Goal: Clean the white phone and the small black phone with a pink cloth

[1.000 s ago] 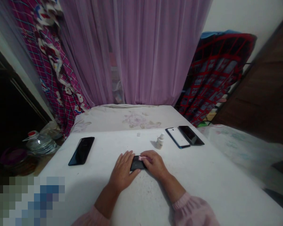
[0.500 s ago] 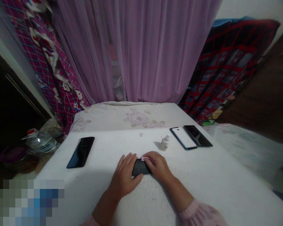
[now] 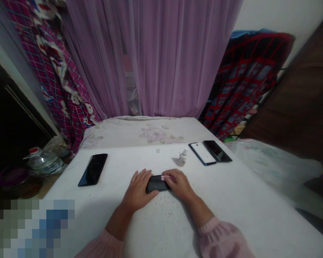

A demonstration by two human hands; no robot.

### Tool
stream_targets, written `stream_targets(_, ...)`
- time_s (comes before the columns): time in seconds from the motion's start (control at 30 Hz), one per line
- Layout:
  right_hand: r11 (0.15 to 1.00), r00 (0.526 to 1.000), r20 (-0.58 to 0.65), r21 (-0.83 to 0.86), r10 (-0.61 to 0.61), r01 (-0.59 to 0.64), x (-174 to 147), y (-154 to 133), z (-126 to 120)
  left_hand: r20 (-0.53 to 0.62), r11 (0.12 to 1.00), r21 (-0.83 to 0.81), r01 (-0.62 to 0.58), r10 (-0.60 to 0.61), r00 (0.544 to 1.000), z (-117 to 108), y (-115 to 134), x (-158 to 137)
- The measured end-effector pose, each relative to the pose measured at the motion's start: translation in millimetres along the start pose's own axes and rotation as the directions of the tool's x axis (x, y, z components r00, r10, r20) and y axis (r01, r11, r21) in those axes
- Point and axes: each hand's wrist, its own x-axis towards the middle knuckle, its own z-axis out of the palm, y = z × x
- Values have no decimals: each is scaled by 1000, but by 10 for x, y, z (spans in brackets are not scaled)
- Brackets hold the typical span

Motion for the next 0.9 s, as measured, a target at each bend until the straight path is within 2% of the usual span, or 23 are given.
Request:
stream_targets(0.2, 993, 997, -48, -101, 56, -61, 59, -11, 53, 9, 1000, -14, 16, -16, 1000, -10, 17, 6)
stream_targets(0.3, 992, 997, -26, -99, 71, -74, 66, -6, 34, 2, 999, -18, 28, -28, 1000, -20, 47, 10)
stream_targets(0.5, 993, 987, 159, 119, -7, -12, 27, 30, -178, 14, 999, -10, 46, -46, 999, -49, 82, 9)
stream_targets(0.63, 977, 970, 242, 210, -9, -43, 19, 37, -286, 29, 999, -1, 44, -44, 999, -61, 82, 9)
stream_targets(0.9, 991, 989, 144, 125, 20, -38, 52, 86, -146, 4, 999, -30, 31, -31, 1000, -21, 49, 1)
